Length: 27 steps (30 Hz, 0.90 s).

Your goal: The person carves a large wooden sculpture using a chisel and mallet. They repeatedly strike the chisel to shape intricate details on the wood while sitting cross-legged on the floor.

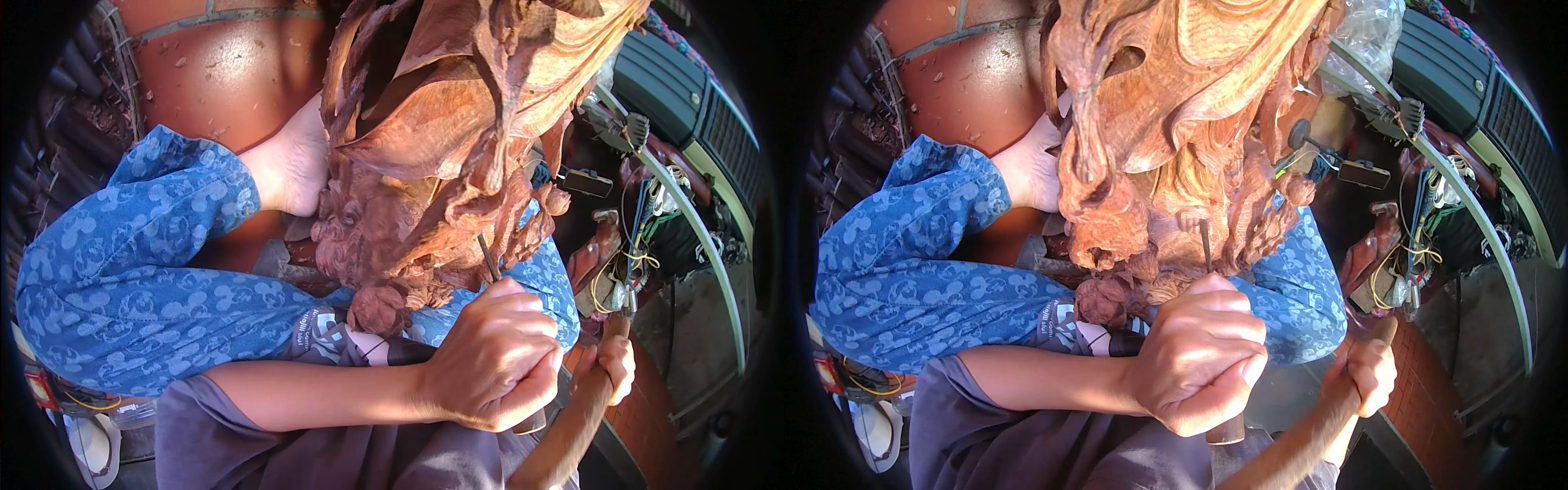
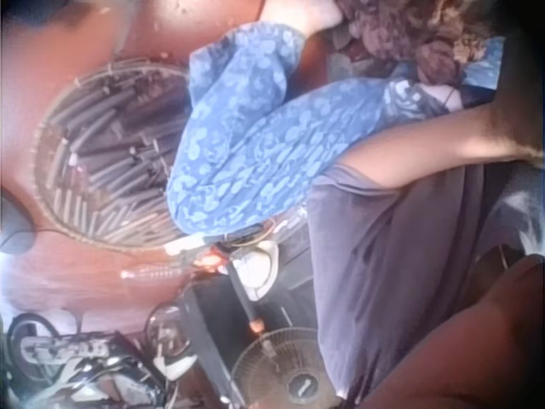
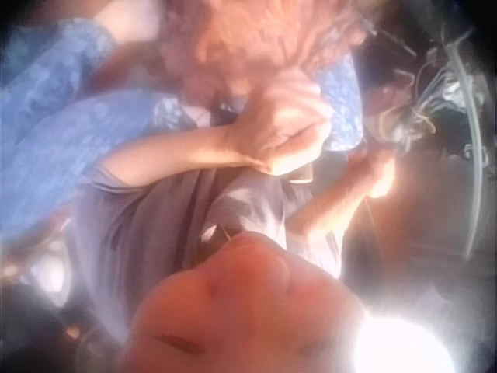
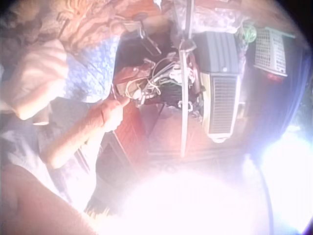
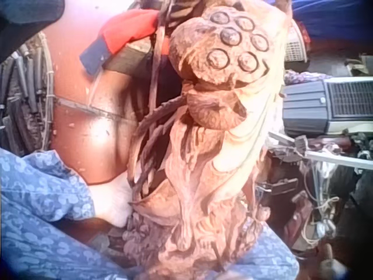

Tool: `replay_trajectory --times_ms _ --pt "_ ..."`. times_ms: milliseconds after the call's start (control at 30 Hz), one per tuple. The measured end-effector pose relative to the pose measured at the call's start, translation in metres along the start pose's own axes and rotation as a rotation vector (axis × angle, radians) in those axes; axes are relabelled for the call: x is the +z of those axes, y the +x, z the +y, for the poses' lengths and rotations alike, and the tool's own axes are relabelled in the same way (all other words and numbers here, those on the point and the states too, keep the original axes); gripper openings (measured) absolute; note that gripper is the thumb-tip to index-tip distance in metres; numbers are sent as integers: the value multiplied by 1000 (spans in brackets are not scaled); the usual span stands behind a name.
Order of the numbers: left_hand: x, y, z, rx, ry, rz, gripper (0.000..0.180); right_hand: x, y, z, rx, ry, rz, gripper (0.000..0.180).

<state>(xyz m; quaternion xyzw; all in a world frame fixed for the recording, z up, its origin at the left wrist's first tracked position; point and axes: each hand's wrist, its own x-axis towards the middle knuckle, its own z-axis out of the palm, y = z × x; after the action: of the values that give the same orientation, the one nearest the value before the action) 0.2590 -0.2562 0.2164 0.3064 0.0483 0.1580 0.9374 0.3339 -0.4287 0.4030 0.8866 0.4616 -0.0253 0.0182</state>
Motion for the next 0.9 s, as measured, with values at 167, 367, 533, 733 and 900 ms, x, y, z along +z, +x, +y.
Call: replay_trajectory --times_ms 167,367,533,733,900 --pt "6 -5 -6 37 6 3 17 7 -9 3 -9 -65 42 24" --pt "2 -9 -9 74 50 -94 18 12 -14 4 -82 -34 4 22" --pt "-6 -11 -5 156 144 -145 19 15 -25 0 -40 -102 -11 25" --pt "3 -39 8 163 254 -213 15 18 -33 2 -67 16 -29 34" --pt "-5 -49 -14 210 273 -351 13 23 -38 -11 -35 -41 -27 40"
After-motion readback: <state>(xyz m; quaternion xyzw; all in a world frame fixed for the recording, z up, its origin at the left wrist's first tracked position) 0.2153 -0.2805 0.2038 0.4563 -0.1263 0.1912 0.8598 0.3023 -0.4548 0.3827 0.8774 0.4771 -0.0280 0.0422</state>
